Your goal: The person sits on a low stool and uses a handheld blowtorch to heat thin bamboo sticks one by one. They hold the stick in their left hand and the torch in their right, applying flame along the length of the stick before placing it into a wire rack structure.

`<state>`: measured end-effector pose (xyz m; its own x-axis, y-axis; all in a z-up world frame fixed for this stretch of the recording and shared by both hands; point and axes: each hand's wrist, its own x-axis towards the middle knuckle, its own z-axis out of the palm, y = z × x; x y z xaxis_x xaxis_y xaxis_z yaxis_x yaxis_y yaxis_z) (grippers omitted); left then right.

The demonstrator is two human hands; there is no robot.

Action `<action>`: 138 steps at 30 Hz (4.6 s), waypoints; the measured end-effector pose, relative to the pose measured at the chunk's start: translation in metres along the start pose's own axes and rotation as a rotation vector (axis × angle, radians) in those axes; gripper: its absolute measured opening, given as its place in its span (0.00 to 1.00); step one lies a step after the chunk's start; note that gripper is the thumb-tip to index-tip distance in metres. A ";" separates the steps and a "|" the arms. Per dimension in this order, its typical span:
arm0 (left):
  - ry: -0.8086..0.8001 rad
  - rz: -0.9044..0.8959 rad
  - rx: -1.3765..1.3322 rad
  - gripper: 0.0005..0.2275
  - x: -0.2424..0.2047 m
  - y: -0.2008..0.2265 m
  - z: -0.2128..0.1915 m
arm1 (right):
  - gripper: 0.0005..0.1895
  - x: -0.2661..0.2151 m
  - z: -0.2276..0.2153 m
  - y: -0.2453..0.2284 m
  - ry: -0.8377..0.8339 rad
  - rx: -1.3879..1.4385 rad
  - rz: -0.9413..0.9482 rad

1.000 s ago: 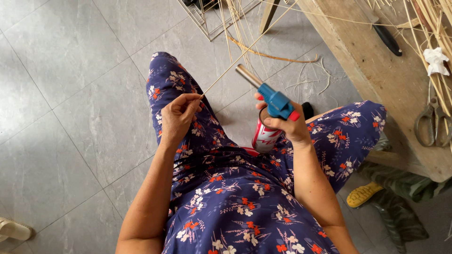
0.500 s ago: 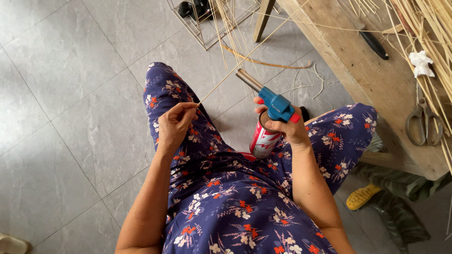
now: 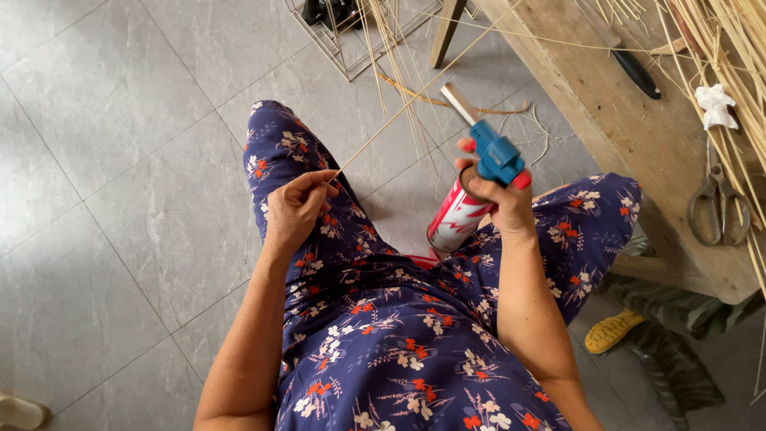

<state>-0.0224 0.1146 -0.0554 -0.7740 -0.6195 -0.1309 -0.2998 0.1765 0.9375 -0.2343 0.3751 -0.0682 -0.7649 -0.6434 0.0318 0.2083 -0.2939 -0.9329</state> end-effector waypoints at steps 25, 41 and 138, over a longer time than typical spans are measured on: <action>-0.279 -0.260 -0.072 0.12 -0.038 -0.002 -0.015 | 0.40 0.001 0.014 0.000 -0.050 0.148 0.045; -0.009 -0.189 -0.164 0.09 -0.021 -0.002 -0.001 | 0.41 0.000 0.020 0.004 -0.137 0.073 0.099; -0.107 0.022 0.159 0.10 -0.009 0.033 0.031 | 0.37 -0.002 0.031 0.003 -0.136 0.040 0.084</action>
<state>-0.0430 0.1499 -0.0331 -0.8337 -0.5308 -0.1526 -0.3603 0.3132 0.8787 -0.2130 0.3533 -0.0602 -0.6546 -0.7559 0.0050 0.2943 -0.2609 -0.9194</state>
